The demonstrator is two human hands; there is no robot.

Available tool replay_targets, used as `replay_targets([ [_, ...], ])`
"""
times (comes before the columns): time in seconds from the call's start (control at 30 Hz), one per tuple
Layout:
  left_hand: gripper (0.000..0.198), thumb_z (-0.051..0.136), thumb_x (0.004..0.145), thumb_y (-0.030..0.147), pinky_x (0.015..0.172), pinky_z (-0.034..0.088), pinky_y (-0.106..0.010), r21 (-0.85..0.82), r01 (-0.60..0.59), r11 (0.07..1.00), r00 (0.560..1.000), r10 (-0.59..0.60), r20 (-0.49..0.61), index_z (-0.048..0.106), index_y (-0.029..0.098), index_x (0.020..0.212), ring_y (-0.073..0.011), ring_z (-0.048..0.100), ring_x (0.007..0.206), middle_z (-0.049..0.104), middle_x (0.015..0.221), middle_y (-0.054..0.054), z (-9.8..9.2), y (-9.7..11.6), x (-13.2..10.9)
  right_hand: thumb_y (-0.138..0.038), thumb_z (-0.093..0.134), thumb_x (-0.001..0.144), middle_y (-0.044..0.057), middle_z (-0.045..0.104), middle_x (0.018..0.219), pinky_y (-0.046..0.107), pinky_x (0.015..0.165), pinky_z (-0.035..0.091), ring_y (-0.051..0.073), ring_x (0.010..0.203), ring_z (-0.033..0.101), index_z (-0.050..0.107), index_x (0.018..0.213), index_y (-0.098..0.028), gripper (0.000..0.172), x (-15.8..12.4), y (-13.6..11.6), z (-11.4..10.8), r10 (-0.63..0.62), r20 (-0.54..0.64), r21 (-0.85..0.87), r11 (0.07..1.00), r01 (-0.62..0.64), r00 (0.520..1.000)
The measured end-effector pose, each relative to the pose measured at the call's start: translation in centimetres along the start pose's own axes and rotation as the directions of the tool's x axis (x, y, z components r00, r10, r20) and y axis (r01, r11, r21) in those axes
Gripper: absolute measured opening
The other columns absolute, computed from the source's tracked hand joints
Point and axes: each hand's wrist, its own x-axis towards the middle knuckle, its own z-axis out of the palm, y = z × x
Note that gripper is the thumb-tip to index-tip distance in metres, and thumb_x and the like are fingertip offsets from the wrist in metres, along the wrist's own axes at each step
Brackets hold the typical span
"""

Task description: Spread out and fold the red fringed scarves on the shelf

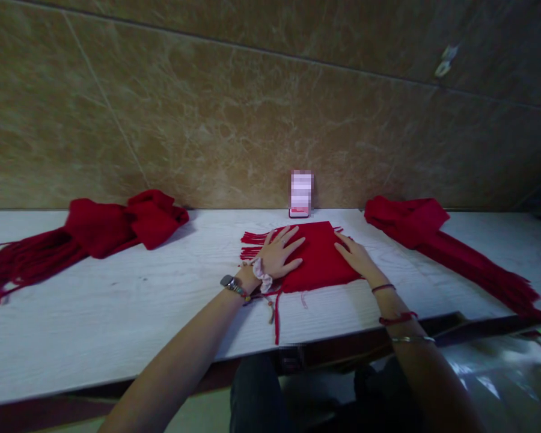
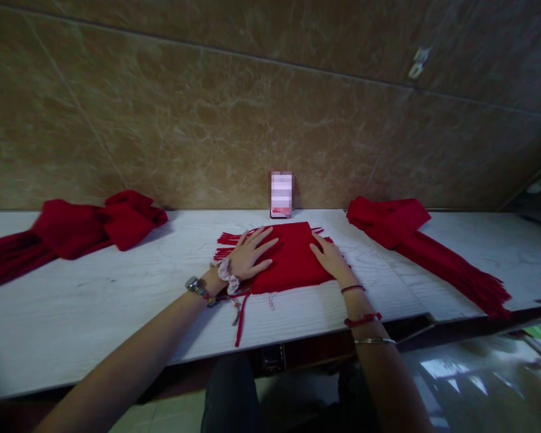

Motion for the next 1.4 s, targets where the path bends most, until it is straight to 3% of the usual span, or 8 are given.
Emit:
replay_targets([
  [0.13, 0.062, 0.038, 0.084, 0.054, 0.103, 0.02, -0.053, -0.083, -0.122, 0.989, 0.989, 0.128, 0.079, 0.03, 0.021, 0.136, -0.0282, 0.016, 0.133, 0.021, 0.145, -0.01, 0.8, 1.0, 0.1, -0.03, 0.042, 0.084, 0.007, 0.059, 0.118, 0.038, 0.096, 0.04, 0.021, 0.109, 0.054, 0.054, 0.12, -0.02, 0.039, 0.0, -0.5, 0.0, 0.047, 0.01, -0.017, 0.999, -0.047, 0.999],
  [0.37, 0.062, 0.038, 0.084, 0.055, 0.102, 0.022, -0.053, -0.077, -0.106, 0.991, 0.989, 0.113, 0.095, 0.032, 0.023, 0.135, -0.028, 0.02, 0.132, 0.026, 0.143, -0.009, 1.4, 0.9, 0.3, -0.027, 0.031, 0.088, 0.005, 0.062, 0.113, 0.037, 0.093, 0.042, 0.02, 0.107, 0.056, 0.056, 0.116, -0.019, 0.039, 0.7, 1.0, -0.6, 0.036, -0.086, -0.04, 0.998, -0.039, 0.996],
  [0.5, 0.06, 0.041, 0.083, 0.054, 0.104, 0.018, -0.052, -0.06, -0.167, 0.984, 0.983, 0.171, 0.073, 0.037, 0.023, 0.133, -0.0279, 0.017, 0.133, 0.025, 0.144, -0.009, 0.7, 1.3, 0.3, -0.017, 0.045, 0.078, 0.006, 0.065, 0.108, 0.031, 0.089, 0.045, 0.02, 0.101, 0.059, 0.063, 0.105, -0.018, 0.033, 0.8, 2.2, -0.4, 0.017, -0.017, -0.092, 0.996, -0.019, 1.0],
  [0.67, 0.081, 0.045, 0.073, 0.068, 0.103, 0.019, -0.053, -0.079, -0.243, 0.967, 0.958, 0.252, 0.135, 0.03, 0.022, 0.137, -0.0314, 0.017, 0.132, 0.026, 0.143, -0.012, 0.5, 1.8, 0.1, -0.014, 0.049, 0.075, 0.003, 0.068, 0.101, 0.029, 0.081, 0.049, 0.018, 0.091, 0.063, 0.067, 0.097, -0.021, 0.03, 0.6, 2.2, -0.3, 0.041, -0.015, -0.108, 0.993, -0.042, 0.999],
  [0.87, 0.076, 0.05, 0.074, 0.059, 0.102, 0.018, -0.054, -0.067, -0.227, 0.971, 0.955, 0.236, 0.179, 0.028, 0.024, 0.137, -0.0318, 0.016, 0.132, 0.023, 0.144, -0.011, 0.7, 1.8, 0.5, -0.019, 0.045, 0.08, 0.007, 0.069, 0.097, 0.031, 0.082, 0.047, 0.02, 0.091, 0.063, 0.069, 0.093, -0.018, 0.027, 0.9, 1.9, -0.6, 0.124, -0.115, -0.203, 0.968, -0.145, 0.986],
  [1.03, 0.071, 0.049, 0.076, 0.056, 0.103, 0.019, -0.054, -0.077, -0.24, 0.968, 0.956, 0.25, 0.154, 0.029, 0.024, 0.137, -0.0307, 0.017, 0.132, 0.024, 0.144, -0.009, 0.3, 1.1, 0.0, -0.017, 0.043, 0.081, 0.007, 0.069, 0.096, 0.032, 0.082, 0.046, 0.02, 0.091, 0.063, 0.068, 0.095, -0.018, 0.028, 0.9, 1.6, -0.3, 0.147, -0.136, -0.257, 0.95, -0.178, 0.98],
  [1.2, 0.065, 0.051, 0.077, 0.047, 0.102, 0.024, -0.051, -0.079, -0.206, 0.975, 0.967, 0.216, 0.139, 0.033, 0.022, 0.135, -0.0285, 0.024, 0.13, 0.03, 0.141, -0.009, -0.2, 0.1, -0.8, -0.013, 0.047, 0.079, 0.007, 0.067, 0.103, 0.027, 0.084, 0.045, 0.017, 0.094, 0.061, 0.065, 0.1, -0.016, 0.028, 0.5, 0.5, -0.1, 0.005, 0.03, -0.267, 0.964, 0.003, 1.0],
  [1.4, 0.065, 0.051, 0.077, 0.05, 0.102, 0.025, -0.049, -0.093, -0.205, 0.974, 0.973, 0.213, 0.092, 0.034, 0.022, 0.134, -0.0286, 0.027, 0.129, 0.034, 0.139, -0.01, -0.3, -0.3, -1.4, -0.015, 0.045, 0.081, 0.011, 0.059, 0.118, 0.033, 0.096, 0.037, 0.019, 0.109, 0.053, 0.058, 0.113, -0.014, 0.034, 1.3, 1.0, -1.1, -0.167, 0.181, -0.287, 0.934, 0.215, 0.969],
])
